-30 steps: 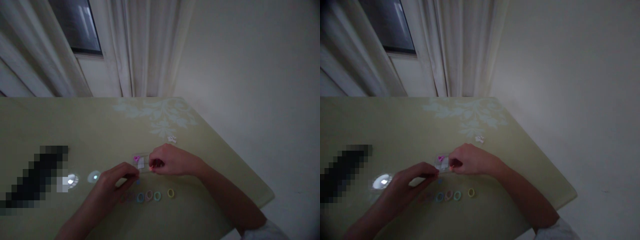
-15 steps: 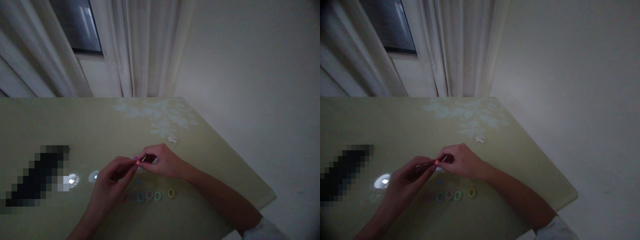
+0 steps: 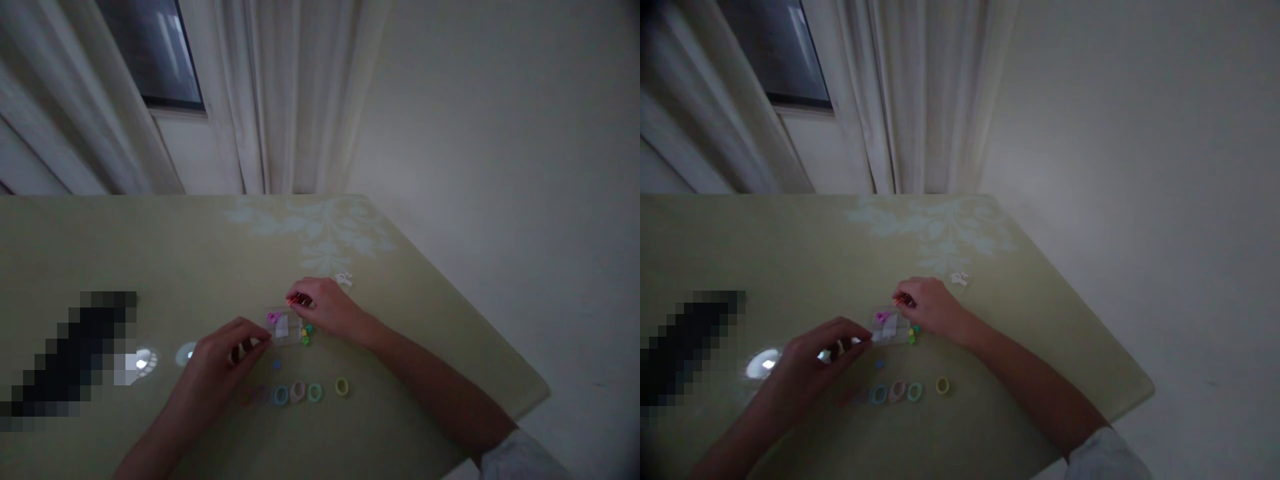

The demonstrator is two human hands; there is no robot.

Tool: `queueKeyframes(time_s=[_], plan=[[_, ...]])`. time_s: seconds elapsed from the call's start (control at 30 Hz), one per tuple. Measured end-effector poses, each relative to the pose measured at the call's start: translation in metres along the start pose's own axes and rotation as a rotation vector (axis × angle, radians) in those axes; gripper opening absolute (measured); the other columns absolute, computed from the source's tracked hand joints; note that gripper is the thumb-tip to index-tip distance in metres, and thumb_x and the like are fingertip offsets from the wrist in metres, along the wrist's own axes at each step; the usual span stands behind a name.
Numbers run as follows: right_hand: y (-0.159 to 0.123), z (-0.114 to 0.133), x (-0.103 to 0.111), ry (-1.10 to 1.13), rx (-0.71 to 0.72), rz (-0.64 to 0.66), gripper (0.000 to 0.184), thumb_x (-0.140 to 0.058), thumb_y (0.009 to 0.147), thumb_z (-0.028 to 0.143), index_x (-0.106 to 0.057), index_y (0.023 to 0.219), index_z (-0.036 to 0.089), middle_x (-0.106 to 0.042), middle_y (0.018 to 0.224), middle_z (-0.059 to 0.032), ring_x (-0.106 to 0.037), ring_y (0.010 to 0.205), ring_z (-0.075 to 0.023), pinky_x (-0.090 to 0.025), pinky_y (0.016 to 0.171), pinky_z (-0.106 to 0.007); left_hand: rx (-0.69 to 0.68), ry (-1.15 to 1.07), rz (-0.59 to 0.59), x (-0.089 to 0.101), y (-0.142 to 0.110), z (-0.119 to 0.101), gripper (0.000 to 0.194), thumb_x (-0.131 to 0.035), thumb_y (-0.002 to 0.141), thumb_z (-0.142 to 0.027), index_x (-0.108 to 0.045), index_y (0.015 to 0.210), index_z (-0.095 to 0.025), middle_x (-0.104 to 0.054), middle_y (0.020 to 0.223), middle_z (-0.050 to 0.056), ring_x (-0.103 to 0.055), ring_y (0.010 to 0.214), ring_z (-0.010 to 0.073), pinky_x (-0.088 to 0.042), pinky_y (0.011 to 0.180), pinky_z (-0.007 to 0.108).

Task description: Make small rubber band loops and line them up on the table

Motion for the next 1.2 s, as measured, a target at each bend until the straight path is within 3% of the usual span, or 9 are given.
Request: queueKeyframes(time_s=[0.1,0.2,0.4,0.5,0.57,0.7,0.83,1.2], plan=[[0.001,-0.001,-0.005,-0.087,0.022,0.057,0.012,-0.071,0.094,0.014,-0.078,0.104,0.014,-0.078,0.098,-0.0074,-0.069,0.083,-0.0145,-0.05,0.079,-0.024,-0.096,0.164,0.185,-0.014,-0.005,-0.004,0.021,-0.062,0.097,-0.033,-0.08,0.089,-0.027,-0.077,0.088,0.002,-0.071,0.071,0.0168,-0.055,0.065,0.026],[0.0,0.0,-0.006,-0.117,0.025,0.082,0.018,-0.074,0.092,0.013,-0.079,0.109,0.012,-0.079,0.102,-0.0094,-0.071,0.086,-0.016,-0.051,0.082,-0.025,-0.136,0.311,0.295,-0.026,-0.012,-0.003,0.023,-0.058,0.1,-0.032,-0.08,0.094,-0.03,-0.077,0.095,0.002,-0.075,0.084,0.0206,-0.055,0.073,0.029],[0.002,-0.005,0.013,-0.039,-0.048,0.035,0.018,-0.071,0.093,0.012,-0.078,0.11,0.014,-0.08,0.102,-0.0085,-0.073,0.085,-0.0144,-0.05,0.079,-0.024,-0.157,0.403,0.354,-0.036,-0.014,0.001,0.026,-0.054,0.102,-0.026,-0.079,0.099,-0.031,-0.077,0.101,0.003,-0.075,0.092,0.022,-0.054,0.077,0.03],[-0.001,-0.006,0.028,-0.148,-0.064,0.075,0.011,-0.071,0.092,0.012,-0.078,0.099,0.016,-0.078,0.093,-0.0055,-0.069,0.081,-0.0151,-0.047,0.076,-0.025,-0.142,0.369,0.326,-0.034,-0.013,0.0,0.023,-0.057,0.101,-0.027,-0.079,0.098,-0.03,-0.077,0.1,0.003,-0.075,0.09,0.0215,-0.054,0.076,0.029],[-0.007,-0.008,0.029,-0.233,-0.071,0.201,0.011,-0.072,0.091,0.013,-0.078,0.098,0.016,-0.077,0.091,-0.0049,-0.067,0.08,-0.0158,-0.044,0.073,-0.026,-0.137,0.289,0.295,-0.03,-0.012,-0.002,0.021,-0.058,0.1,-0.028,-0.079,0.098,-0.029,-0.077,0.098,0.003,-0.073,0.084,0.0193,-0.055,0.074,0.028],[-0.021,-0.015,0.014,-0.359,-0.055,0.433,0.028,-0.08,0.084,0.02,-0.076,0.112,0.018,-0.074,0.097,-0.0059,-0.065,0.086,-0.0192,-0.041,0.073,-0.027,-0.125,0.121,0.109,-0.012,-0.006,-0.003,0.019,-0.061,0.099,-0.036,-0.077,0.102,-0.027,-0.075,0.093,0.002,-0.067,0.068,0.0148,-0.052,0.061,0.024],[-0.022,-0.017,-0.001,-0.431,-0.009,0.442,0.021,-0.075,0.089,0.022,-0.074,0.11,0.018,-0.072,0.104,-0.0084,-0.065,0.093,-0.0221,-0.04,0.074,-0.029,-0.105,0.105,-0.074,0.002,0.0,-0.001,0.021,-0.062,0.097,-0.039,-0.078,0.102,-0.025,-0.072,0.087,0.002,-0.062,0.06,0.0135,-0.049,0.054,0.023],[-0.02,-0.008,-0.01,-0.426,0.045,0.453,0.01,-0.069,0.092,0.019,-0.075,0.1,0.018,-0.074,0.1,-0.0079,-0.066,0.092,-0.0216,-0.041,0.075,-0.029,-0.054,0.119,-0.021,-0.006,0.001,0.011,0.028,-0.06,0.099,-0.041,-0.078,0.113,-0.025,-0.073,0.096,0.003,-0.061,0.061,0.0134,-0.049,0.055,0.024]])
Point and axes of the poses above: each hand's wrist, its own y-axis towards the middle knuckle, its own x-axis out of the back of the hand, z = x × y, the point moved 7 cm from there along y, towards the middle knuckle
